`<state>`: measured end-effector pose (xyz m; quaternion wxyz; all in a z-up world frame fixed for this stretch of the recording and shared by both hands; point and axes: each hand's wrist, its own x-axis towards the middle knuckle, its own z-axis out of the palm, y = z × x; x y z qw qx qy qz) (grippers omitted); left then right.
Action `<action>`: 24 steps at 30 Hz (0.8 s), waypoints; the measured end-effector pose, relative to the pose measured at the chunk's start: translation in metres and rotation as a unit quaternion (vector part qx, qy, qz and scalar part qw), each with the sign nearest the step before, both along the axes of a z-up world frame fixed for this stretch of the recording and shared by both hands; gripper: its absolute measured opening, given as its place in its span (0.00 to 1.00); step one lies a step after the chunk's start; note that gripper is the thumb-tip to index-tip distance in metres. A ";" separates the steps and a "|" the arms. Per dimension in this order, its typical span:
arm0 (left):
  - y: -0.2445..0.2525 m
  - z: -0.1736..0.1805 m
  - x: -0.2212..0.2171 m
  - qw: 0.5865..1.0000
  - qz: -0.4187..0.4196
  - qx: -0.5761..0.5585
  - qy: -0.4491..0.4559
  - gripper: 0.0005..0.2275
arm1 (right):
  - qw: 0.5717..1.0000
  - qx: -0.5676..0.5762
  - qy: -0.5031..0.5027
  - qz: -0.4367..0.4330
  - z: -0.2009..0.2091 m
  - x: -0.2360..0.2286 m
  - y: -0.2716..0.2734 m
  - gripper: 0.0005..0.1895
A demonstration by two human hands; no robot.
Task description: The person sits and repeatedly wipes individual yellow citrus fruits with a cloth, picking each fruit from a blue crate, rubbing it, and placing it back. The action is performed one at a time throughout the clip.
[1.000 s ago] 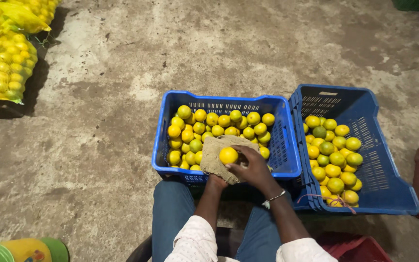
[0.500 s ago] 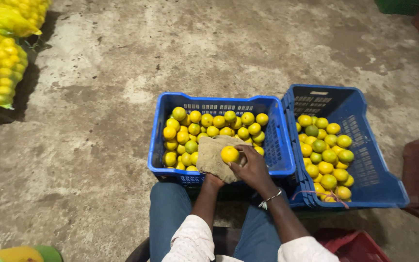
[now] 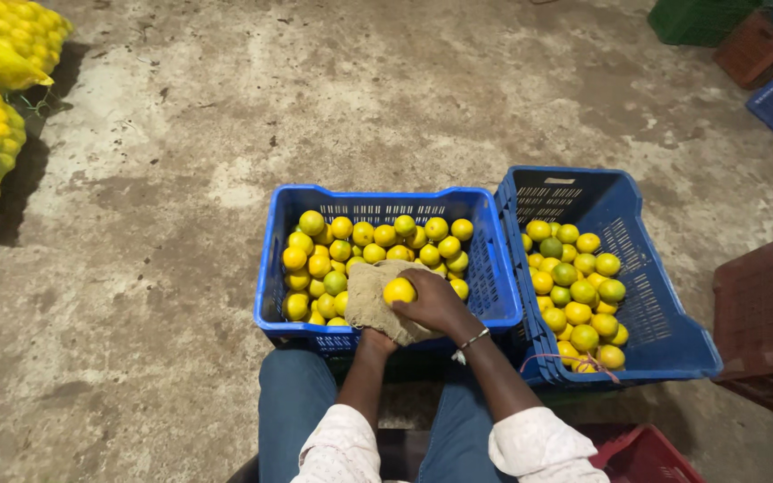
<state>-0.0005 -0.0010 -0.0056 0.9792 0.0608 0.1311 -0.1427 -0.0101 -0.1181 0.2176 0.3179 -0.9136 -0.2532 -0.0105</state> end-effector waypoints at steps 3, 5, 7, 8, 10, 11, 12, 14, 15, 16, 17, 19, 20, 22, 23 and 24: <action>0.002 -0.005 0.001 0.999 0.012 -0.029 -0.038 0.29 | 0.998 0.013 -0.049 -0.039 -0.010 -0.008 0.016 0.32; 0.003 -0.007 0.000 0.998 0.000 -0.025 -0.051 0.29 | 0.997 0.027 -0.057 -0.047 -0.015 -0.018 0.021 0.31; 0.004 -0.005 0.001 0.998 -0.010 -0.031 -0.061 0.30 | 0.997 0.045 -0.046 -0.038 -0.013 -0.021 0.021 0.27; 0.003 -0.003 0.002 0.997 -0.012 -0.039 -0.066 0.30 | 0.998 0.054 -0.036 -0.024 -0.010 -0.018 0.019 0.27; 0.002 -0.002 -0.002 0.998 -0.003 -0.035 -0.057 0.31 | 0.997 0.072 -0.010 0.005 -0.007 -0.016 0.015 0.28; 0.000 -0.001 -0.001 0.999 0.006 -0.023 -0.047 0.31 | 0.997 0.063 -0.034 -0.015 -0.005 -0.013 0.012 0.29; -0.001 -0.001 -0.001 0.999 0.015 -0.010 -0.037 0.31 | 0.996 0.054 -0.058 -0.034 -0.004 -0.013 0.010 0.30; -0.002 -0.002 0.000 0.999 0.001 -0.003 -0.047 0.31 | 0.995 0.036 -0.077 -0.060 -0.004 -0.012 0.007 0.31; -0.002 -0.004 0.001 0.999 -0.005 0.001 -0.052 0.31 | 0.995 0.028 -0.072 -0.066 -0.005 -0.012 0.007 0.30; -0.002 -0.005 0.002 0.999 -0.008 -0.003 -0.049 0.30 | 0.995 0.020 -0.068 -0.071 -0.006 -0.011 0.005 0.30; -0.002 -0.007 0.001 0.999 -0.009 -0.006 -0.044 0.30 | 0.999 0.010 -0.016 -0.050 -0.007 -0.013 0.004 0.28; 0.000 -0.008 0.000 0.999 -0.006 -0.010 -0.036 0.30 | 0.996 -0.010 0.085 -0.005 -0.008 -0.012 0.002 0.25; 0.000 -0.008 -0.001 0.999 -0.001 -0.010 -0.033 0.30 | 0.998 0.017 0.053 0.000 -0.008 -0.012 0.002 0.26; -0.001 -0.005 0.004 0.999 0.003 -0.011 -0.039 0.30 | 0.998 0.067 -0.014 0.012 -0.006 -0.011 0.002 0.28; -0.003 -0.005 0.002 0.999 0.006 -0.010 -0.045 0.30 | 0.997 0.064 -0.022 -0.022 -0.006 -0.013 0.001 0.29; -0.005 -0.005 0.000 0.999 0.008 -0.010 -0.050 0.30 | 0.996 0.060 -0.029 -0.057 -0.007 -0.017 0.002 0.31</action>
